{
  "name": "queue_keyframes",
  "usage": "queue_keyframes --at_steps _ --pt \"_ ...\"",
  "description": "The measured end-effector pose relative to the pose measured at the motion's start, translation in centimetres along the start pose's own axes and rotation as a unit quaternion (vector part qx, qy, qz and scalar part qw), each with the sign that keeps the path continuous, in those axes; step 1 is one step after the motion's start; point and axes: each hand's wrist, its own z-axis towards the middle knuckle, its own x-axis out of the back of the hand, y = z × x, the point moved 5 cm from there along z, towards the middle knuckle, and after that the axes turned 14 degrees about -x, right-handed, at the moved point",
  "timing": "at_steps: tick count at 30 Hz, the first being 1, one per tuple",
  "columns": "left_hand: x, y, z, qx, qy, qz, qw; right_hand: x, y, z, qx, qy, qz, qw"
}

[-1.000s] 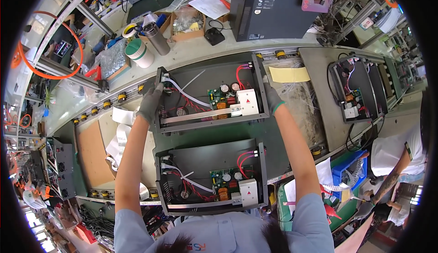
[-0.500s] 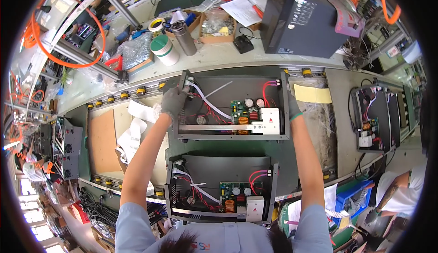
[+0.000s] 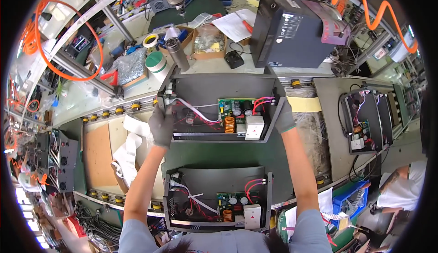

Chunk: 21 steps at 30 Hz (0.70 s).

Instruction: Assembling and labeling solar inverter housing units on a production line.

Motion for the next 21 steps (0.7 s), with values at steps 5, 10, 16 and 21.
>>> queue_keyframes --at_steps 5,10,16,21 --pt "0.9 -1.3 -1.9 -0.003 0.035 -0.069 0.997 -3.5 -2.3 -2.2 0.036 -0.134 0.236 0.962" --pt "1.4 -1.2 -3.3 0.036 0.009 -0.1 0.994 -4.2 -3.7 -5.8 0.056 -0.143 0.236 0.959" --pt "2.0 -2.5 -7.7 0.094 -0.064 -0.069 0.991 -3.2 -1.1 -7.9 -0.01 -0.133 0.267 0.954" --pt "1.4 -4.8 -9.2 0.087 -0.099 -0.139 0.982 -0.9 2.3 -8.9 0.03 -0.082 0.145 0.986"
